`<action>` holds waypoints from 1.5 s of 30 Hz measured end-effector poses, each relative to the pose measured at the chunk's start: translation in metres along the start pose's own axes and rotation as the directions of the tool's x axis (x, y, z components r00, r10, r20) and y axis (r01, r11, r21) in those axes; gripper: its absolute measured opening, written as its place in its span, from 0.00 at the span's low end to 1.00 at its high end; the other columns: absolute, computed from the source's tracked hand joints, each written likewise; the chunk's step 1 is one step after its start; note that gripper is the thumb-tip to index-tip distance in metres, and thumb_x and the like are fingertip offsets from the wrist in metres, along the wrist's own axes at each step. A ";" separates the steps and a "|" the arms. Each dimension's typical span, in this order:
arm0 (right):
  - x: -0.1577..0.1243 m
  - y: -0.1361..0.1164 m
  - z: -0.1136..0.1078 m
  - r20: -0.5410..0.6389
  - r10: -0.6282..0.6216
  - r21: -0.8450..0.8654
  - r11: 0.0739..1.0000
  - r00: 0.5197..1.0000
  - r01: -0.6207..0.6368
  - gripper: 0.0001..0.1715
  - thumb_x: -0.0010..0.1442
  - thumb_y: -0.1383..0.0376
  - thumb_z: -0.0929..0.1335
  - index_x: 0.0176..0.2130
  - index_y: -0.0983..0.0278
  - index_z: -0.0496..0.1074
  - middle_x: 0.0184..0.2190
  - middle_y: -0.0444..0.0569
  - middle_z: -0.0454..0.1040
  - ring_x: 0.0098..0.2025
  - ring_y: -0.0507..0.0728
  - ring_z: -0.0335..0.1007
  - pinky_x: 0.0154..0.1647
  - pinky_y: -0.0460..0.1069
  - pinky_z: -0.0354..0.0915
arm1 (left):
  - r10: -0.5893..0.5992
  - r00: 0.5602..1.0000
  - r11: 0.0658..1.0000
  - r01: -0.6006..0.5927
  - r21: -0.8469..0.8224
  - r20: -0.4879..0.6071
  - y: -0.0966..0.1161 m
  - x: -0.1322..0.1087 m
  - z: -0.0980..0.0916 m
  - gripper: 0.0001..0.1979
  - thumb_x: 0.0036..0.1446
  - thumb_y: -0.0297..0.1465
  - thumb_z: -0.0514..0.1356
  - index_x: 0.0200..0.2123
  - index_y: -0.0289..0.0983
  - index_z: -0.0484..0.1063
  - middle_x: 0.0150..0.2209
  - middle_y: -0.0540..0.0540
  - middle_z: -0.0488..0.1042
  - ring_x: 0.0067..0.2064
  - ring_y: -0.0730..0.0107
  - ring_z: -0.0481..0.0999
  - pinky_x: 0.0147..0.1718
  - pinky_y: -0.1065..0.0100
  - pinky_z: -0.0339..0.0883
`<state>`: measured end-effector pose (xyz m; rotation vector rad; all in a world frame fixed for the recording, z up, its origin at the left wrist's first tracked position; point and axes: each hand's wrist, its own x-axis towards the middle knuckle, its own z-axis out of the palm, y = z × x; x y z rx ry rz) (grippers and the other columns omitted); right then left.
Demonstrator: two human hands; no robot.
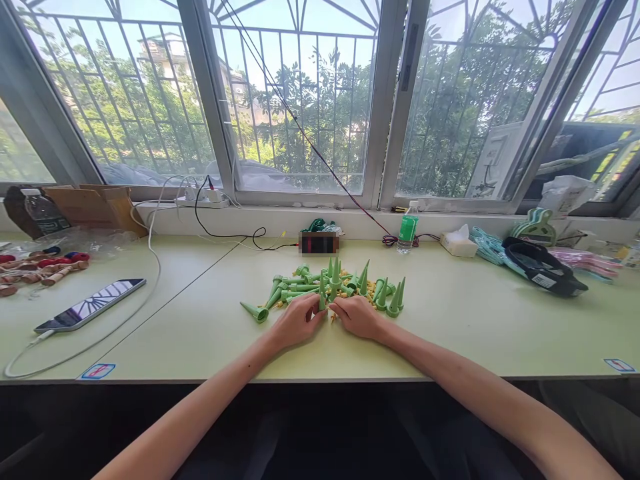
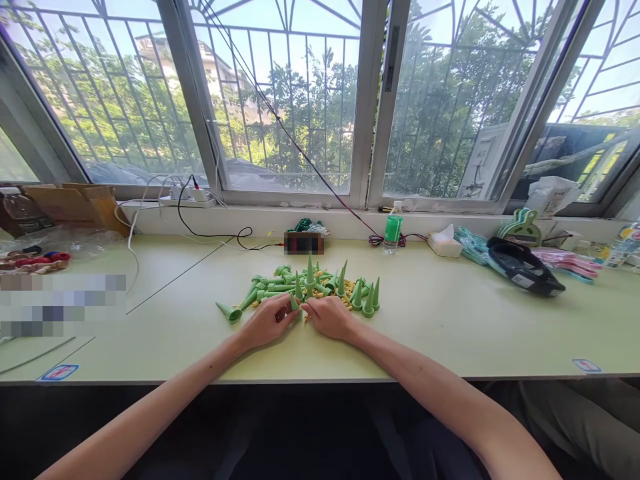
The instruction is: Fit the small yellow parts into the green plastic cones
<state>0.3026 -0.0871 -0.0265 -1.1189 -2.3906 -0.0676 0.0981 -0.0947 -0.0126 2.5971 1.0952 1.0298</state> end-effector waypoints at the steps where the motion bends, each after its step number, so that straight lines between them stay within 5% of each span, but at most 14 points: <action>1: 0.000 0.000 0.000 -0.004 0.002 0.003 1.000 1.000 -0.002 0.20 0.72 0.62 0.60 0.30 0.65 0.71 0.25 0.47 0.74 0.26 0.51 0.67 0.30 0.47 0.51 | -0.007 1.000 1.000 0.007 0.005 -0.003 0.000 0.000 0.000 0.10 0.59 0.28 0.56 0.26 0.37 0.60 0.25 0.51 0.65 0.27 0.73 0.63 0.27 0.70 0.55; 11: 0.001 -0.001 -0.002 -0.012 0.076 0.027 0.997 0.997 -0.075 0.21 0.72 0.58 0.59 0.32 0.64 0.70 0.26 0.46 0.74 0.27 0.52 0.68 0.30 0.47 0.50 | -0.036 0.998 0.999 0.037 0.017 -0.060 -0.005 0.000 0.001 0.08 0.60 0.30 0.56 0.28 0.37 0.64 0.25 0.51 0.67 0.26 0.73 0.63 0.27 0.70 0.55; 30: 0.002 0.000 0.000 -0.033 0.085 0.022 0.996 0.996 -0.084 0.23 0.72 0.60 0.58 0.28 0.65 0.70 0.25 0.48 0.74 0.26 0.51 0.68 0.29 0.47 0.50 | 0.009 1.000 1.000 -0.009 -0.015 0.013 -0.001 -0.001 0.000 0.05 0.63 0.30 0.56 0.35 0.37 0.71 0.28 0.51 0.66 0.26 0.75 0.63 0.28 0.71 0.58; 37: 0.000 0.001 0.000 -0.088 0.100 0.176 0.981 0.991 -0.083 0.12 0.70 0.59 0.62 0.43 0.64 0.70 0.24 0.44 0.73 0.25 0.52 0.67 0.29 0.46 0.53 | -0.038 0.996 0.999 0.041 0.036 -0.075 -0.005 0.000 0.002 0.09 0.61 0.30 0.57 0.28 0.37 0.64 0.25 0.52 0.66 0.26 0.74 0.63 0.27 0.71 0.57; 45: 0.000 0.003 -0.001 -0.060 0.067 0.209 0.976 0.996 -0.053 0.14 0.69 0.61 0.64 0.51 0.63 0.69 0.26 0.45 0.75 0.28 0.54 0.72 0.32 0.46 0.58 | -0.029 0.994 0.999 0.033 0.039 -0.104 -0.005 0.001 0.002 0.12 0.60 0.29 0.58 0.25 0.37 0.59 0.24 0.52 0.66 0.25 0.75 0.63 0.25 0.71 0.55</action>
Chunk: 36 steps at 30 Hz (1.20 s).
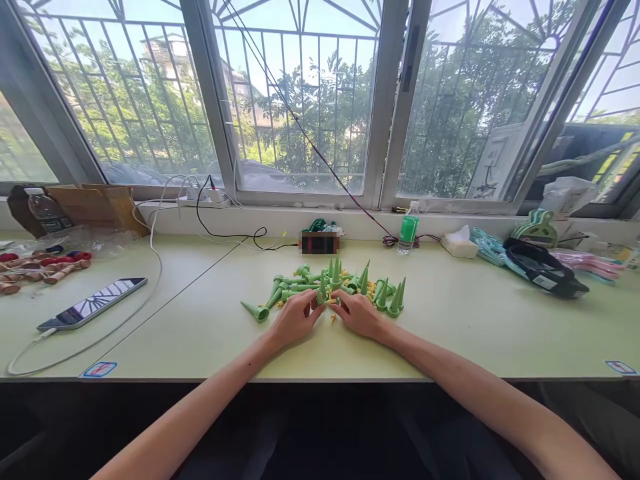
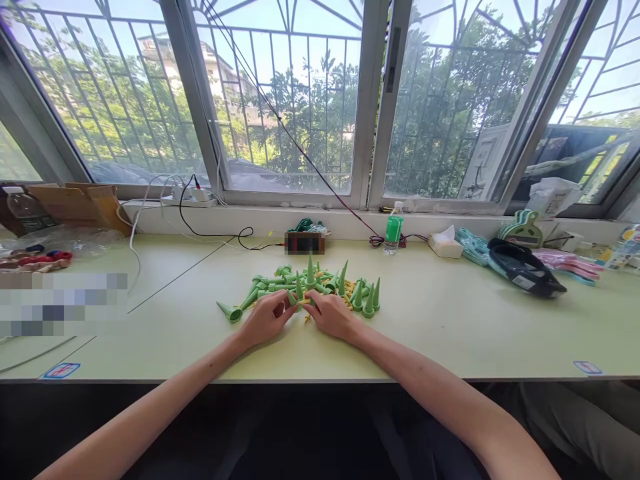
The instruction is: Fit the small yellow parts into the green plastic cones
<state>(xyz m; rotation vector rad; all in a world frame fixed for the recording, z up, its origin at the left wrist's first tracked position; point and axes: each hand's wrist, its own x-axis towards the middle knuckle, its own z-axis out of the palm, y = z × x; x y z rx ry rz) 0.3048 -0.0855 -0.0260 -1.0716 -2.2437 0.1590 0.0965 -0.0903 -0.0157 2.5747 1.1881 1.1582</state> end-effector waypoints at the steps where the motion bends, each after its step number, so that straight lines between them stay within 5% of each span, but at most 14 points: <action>1: 0.000 0.000 0.000 0.005 0.000 -0.012 1.000 1.000 0.000 0.14 0.69 0.61 0.64 0.51 0.64 0.69 0.27 0.45 0.75 0.29 0.55 0.72 0.32 0.46 0.58 | 0.000 1.000 1.000 0.000 0.000 0.002 0.000 0.000 0.000 0.12 0.59 0.29 0.58 0.25 0.37 0.59 0.24 0.52 0.66 0.25 0.75 0.63 0.25 0.71 0.55; 23: 0.001 0.008 0.006 0.005 -0.054 -0.161 0.985 0.999 0.054 0.16 0.69 0.60 0.65 0.52 0.63 0.71 0.36 0.52 0.81 0.36 0.58 0.79 0.33 0.46 0.61 | 0.000 0.999 0.998 0.003 -0.057 0.050 0.004 -0.001 -0.003 0.14 0.61 0.31 0.57 0.24 0.37 0.58 0.23 0.53 0.61 0.25 0.75 0.60 0.25 0.71 0.53; 32: 0.000 0.004 0.001 0.049 -0.105 -0.182 0.977 0.993 0.112 0.13 0.70 0.61 0.63 0.37 0.65 0.72 0.30 0.48 0.78 0.30 0.53 0.74 0.30 0.45 0.53 | 0.014 0.998 0.997 -0.009 -0.078 0.067 0.003 0.000 -0.002 0.14 0.62 0.30 0.57 0.25 0.36 0.58 0.24 0.53 0.61 0.27 0.75 0.60 0.26 0.71 0.54; 36: -0.001 0.002 -0.001 0.060 -0.101 -0.187 0.976 0.993 0.110 0.16 0.71 0.62 0.62 0.33 0.65 0.70 0.27 0.47 0.75 0.27 0.51 0.70 0.29 0.46 0.50 | 0.036 0.996 0.995 -0.029 -0.095 0.078 0.002 0.000 -0.002 0.10 0.63 0.31 0.56 0.29 0.36 0.66 0.26 0.51 0.63 0.27 0.74 0.61 0.27 0.71 0.55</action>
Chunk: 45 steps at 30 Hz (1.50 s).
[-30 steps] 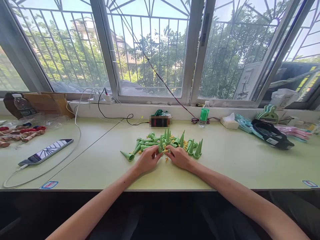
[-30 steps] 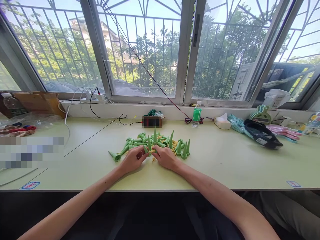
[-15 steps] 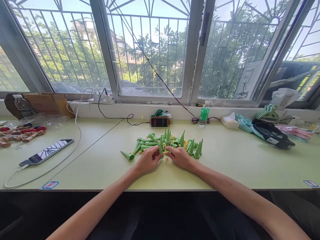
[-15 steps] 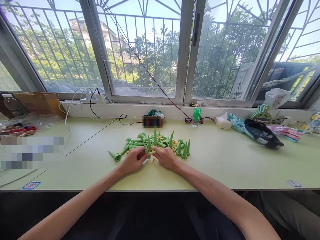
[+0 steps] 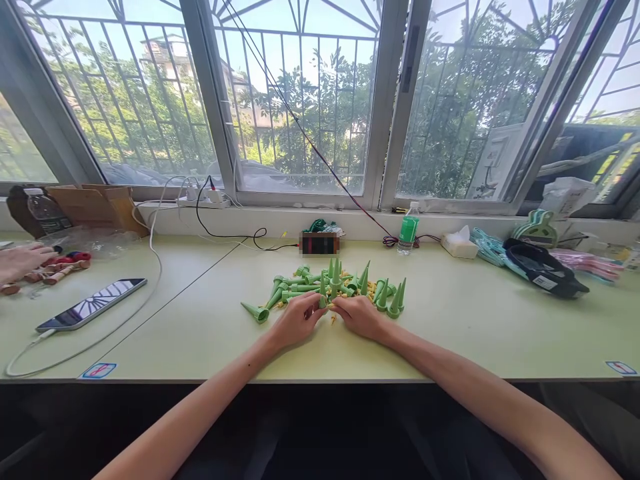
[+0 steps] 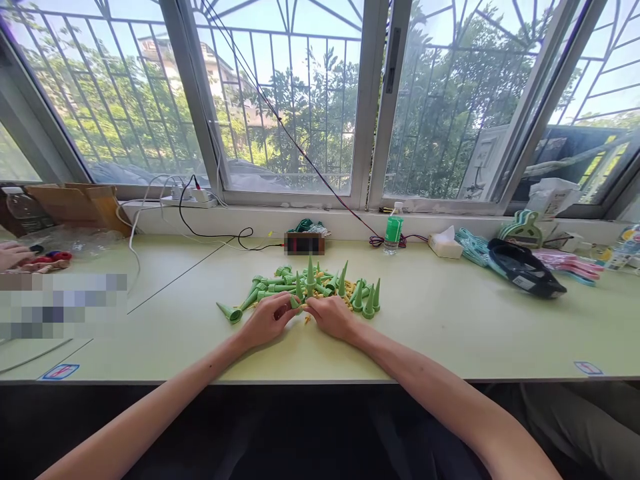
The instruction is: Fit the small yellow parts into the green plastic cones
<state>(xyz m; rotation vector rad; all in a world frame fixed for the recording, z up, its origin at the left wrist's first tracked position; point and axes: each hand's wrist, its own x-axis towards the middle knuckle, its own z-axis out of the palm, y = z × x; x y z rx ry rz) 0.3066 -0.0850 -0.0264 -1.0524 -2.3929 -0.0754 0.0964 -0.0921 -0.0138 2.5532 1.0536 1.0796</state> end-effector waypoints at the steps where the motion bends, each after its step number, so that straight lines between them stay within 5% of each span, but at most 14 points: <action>1: 0.000 0.000 -0.001 0.004 0.002 -0.001 1.000 1.000 -0.002 0.16 0.71 0.62 0.62 0.33 0.65 0.70 0.26 0.46 0.75 0.27 0.51 0.69 0.29 0.46 0.50 | 0.004 1.000 1.000 -0.004 -0.011 0.003 0.000 0.000 0.000 0.08 0.64 0.32 0.56 0.32 0.36 0.69 0.27 0.51 0.64 0.27 0.75 0.62 0.27 0.71 0.56; 5: -0.001 -0.001 -0.002 0.017 0.012 -0.005 1.000 1.000 -0.012 0.17 0.72 0.61 0.60 0.33 0.65 0.69 0.26 0.47 0.74 0.26 0.51 0.68 0.29 0.46 0.49 | 0.008 1.000 1.000 -0.008 -0.029 0.003 0.000 0.000 0.000 0.08 0.65 0.32 0.55 0.43 0.38 0.73 0.30 0.50 0.66 0.26 0.75 0.63 0.26 0.71 0.58; 13: -0.002 0.002 0.002 0.010 0.023 -0.008 1.000 1.000 -0.023 0.17 0.72 0.61 0.59 0.34 0.65 0.68 0.25 0.47 0.74 0.26 0.52 0.69 0.29 0.46 0.48 | 0.006 1.000 0.999 -0.006 -0.037 -0.013 -0.001 -0.001 0.002 0.09 0.65 0.32 0.55 0.45 0.38 0.73 0.30 0.50 0.68 0.26 0.75 0.64 0.26 0.71 0.59; 22: -0.003 0.003 0.003 -0.007 0.023 -0.014 1.000 1.000 -0.023 0.19 0.73 0.61 0.58 0.33 0.65 0.69 0.24 0.47 0.74 0.25 0.51 0.68 0.28 0.47 0.47 | 0.019 0.999 0.999 -0.020 -0.031 -0.030 -0.002 -0.002 0.002 0.09 0.65 0.31 0.55 0.44 0.38 0.73 0.30 0.50 0.67 0.26 0.75 0.64 0.26 0.71 0.59; 30: -0.001 0.001 0.001 -0.011 0.035 -0.007 0.999 0.999 -0.035 0.21 0.72 0.58 0.58 0.33 0.64 0.71 0.26 0.47 0.75 0.26 0.52 0.70 0.29 0.47 0.50 | -0.019 0.999 1.000 0.019 -0.006 -0.036 0.000 0.000 0.001 0.08 0.64 0.32 0.55 0.33 0.36 0.70 0.28 0.50 0.68 0.26 0.74 0.64 0.27 0.70 0.58; 38: -0.001 -0.003 -0.001 0.009 0.064 -0.010 0.998 0.998 -0.064 0.19 0.68 0.52 0.64 0.47 0.64 0.71 0.27 0.48 0.77 0.31 0.56 0.75 0.31 0.46 0.54 | -0.068 0.995 0.998 0.067 -0.014 -0.077 0.000 0.002 0.000 0.06 0.63 0.31 0.56 0.33 0.36 0.70 0.28 0.50 0.69 0.26 0.73 0.65 0.26 0.70 0.58; 45: -0.001 -0.001 0.000 0.039 0.041 -0.040 0.998 0.998 -0.040 0.17 0.68 0.53 0.64 0.41 0.64 0.72 0.28 0.49 0.78 0.31 0.56 0.75 0.29 0.46 0.52 | -0.089 0.995 0.996 0.089 -0.007 -0.048 0.000 0.001 0.001 0.08 0.62 0.32 0.56 0.31 0.36 0.68 0.25 0.51 0.66 0.26 0.72 0.63 0.25 0.69 0.56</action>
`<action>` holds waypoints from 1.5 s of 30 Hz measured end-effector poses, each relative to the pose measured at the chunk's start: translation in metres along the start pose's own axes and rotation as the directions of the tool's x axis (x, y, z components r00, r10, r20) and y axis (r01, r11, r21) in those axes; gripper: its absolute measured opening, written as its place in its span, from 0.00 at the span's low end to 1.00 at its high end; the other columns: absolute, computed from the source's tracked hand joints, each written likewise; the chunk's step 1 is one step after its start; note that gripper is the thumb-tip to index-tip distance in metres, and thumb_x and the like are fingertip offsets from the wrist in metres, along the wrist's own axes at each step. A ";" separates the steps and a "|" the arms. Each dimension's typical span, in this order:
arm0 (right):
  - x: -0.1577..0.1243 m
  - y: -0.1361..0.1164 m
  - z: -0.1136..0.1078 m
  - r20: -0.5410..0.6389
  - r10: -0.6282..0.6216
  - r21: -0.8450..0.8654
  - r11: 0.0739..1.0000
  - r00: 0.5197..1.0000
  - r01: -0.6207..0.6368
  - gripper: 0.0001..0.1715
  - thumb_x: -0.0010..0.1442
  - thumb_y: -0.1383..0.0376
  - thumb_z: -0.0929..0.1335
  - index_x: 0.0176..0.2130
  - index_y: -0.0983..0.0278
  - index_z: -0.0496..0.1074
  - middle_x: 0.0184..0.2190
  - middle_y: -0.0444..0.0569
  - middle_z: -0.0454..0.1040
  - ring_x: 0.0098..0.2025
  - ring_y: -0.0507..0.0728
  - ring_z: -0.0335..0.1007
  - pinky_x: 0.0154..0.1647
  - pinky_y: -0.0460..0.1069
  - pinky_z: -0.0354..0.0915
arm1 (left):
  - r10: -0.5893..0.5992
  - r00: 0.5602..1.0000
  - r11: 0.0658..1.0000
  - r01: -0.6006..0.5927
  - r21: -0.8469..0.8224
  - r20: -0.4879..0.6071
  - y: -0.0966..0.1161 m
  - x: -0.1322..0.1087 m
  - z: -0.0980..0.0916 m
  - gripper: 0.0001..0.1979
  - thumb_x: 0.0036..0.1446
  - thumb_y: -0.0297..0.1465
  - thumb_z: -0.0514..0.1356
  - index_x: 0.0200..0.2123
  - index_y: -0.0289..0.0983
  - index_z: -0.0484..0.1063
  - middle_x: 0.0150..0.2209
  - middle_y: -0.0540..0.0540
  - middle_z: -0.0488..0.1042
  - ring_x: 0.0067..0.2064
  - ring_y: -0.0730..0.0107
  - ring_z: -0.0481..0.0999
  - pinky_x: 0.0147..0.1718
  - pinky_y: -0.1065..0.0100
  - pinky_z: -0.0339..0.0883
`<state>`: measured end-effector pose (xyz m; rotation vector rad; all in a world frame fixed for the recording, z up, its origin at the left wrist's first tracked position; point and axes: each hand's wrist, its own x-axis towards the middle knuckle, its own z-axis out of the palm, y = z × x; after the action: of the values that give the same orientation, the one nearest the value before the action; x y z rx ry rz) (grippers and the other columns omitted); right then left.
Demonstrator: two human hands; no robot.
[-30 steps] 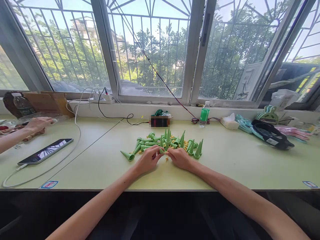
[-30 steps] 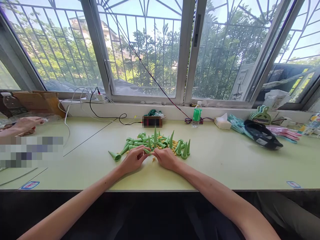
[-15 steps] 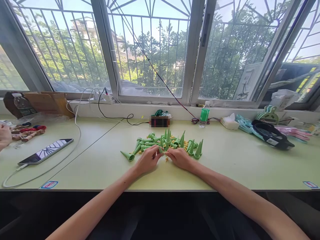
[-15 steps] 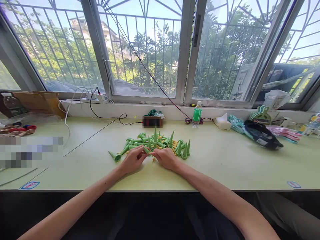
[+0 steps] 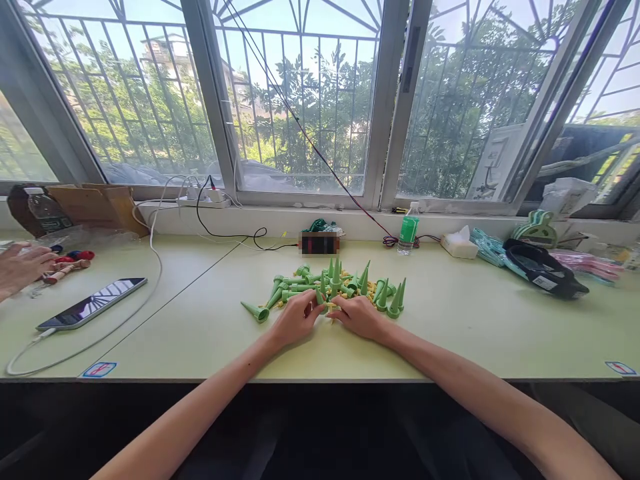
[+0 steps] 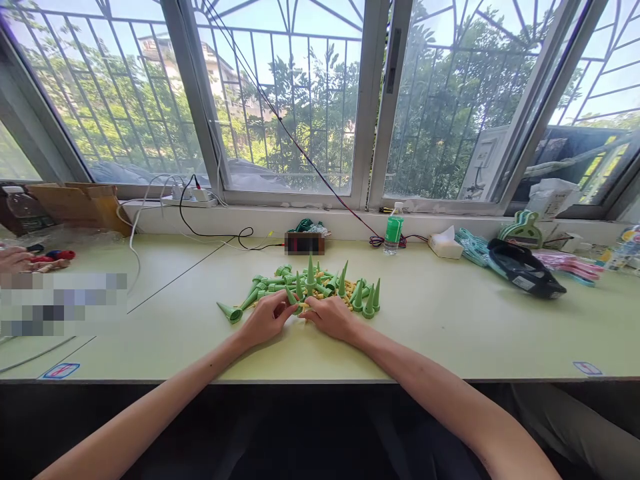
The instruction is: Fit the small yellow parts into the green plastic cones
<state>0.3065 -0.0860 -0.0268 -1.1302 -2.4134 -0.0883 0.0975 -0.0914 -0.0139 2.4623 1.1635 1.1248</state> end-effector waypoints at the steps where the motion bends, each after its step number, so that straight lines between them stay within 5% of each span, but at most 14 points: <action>1: 0.000 0.000 0.000 0.003 0.000 0.000 1.000 1.000 0.000 0.17 0.69 0.53 0.64 0.41 0.64 0.72 0.28 0.49 0.78 0.30 0.55 0.75 0.29 0.46 0.51 | 0.005 1.000 1.000 -0.005 -0.004 0.003 0.001 0.000 0.000 0.08 0.62 0.32 0.56 0.31 0.36 0.68 0.25 0.51 0.66 0.26 0.72 0.63 0.25 0.69 0.56; 11: 0.000 0.000 -0.002 -0.010 -0.059 -0.019 0.998 0.998 0.059 0.23 0.72 0.57 0.60 0.31 0.65 0.72 0.26 0.48 0.76 0.27 0.52 0.70 0.29 0.46 0.50 | 0.092 0.994 0.996 -0.091 -0.023 0.051 0.005 -0.001 -0.001 0.12 0.63 0.31 0.56 0.26 0.36 0.64 0.25 0.51 0.64 0.27 0.74 0.62 0.26 0.71 0.56; 33: 0.000 -0.002 0.000 -0.090 -0.007 0.001 1.000 0.996 0.007 0.22 0.72 0.60 0.59 0.30 0.65 0.71 0.24 0.46 0.74 0.24 0.50 0.66 0.27 0.47 0.46 | 0.131 0.991 0.991 -0.131 0.023 -0.002 -0.002 -0.002 0.001 0.08 0.65 0.32 0.56 0.43 0.37 0.74 0.28 0.50 0.68 0.25 0.76 0.64 0.26 0.72 0.59; 45: 0.001 -0.004 -0.002 -0.089 0.012 -0.013 1.000 0.996 -0.013 0.24 0.72 0.62 0.60 0.25 0.65 0.70 0.21 0.45 0.72 0.22 0.50 0.65 0.27 0.47 0.46 | 0.138 0.987 0.990 -0.138 -0.009 0.079 0.003 -0.003 -0.002 0.06 0.63 0.30 0.56 0.40 0.37 0.74 0.29 0.51 0.65 0.26 0.77 0.63 0.26 0.72 0.58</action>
<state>0.3035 -0.0888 -0.0235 -1.1234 -2.3300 -0.1485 0.0966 -0.0960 -0.0132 2.5937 0.9815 1.0514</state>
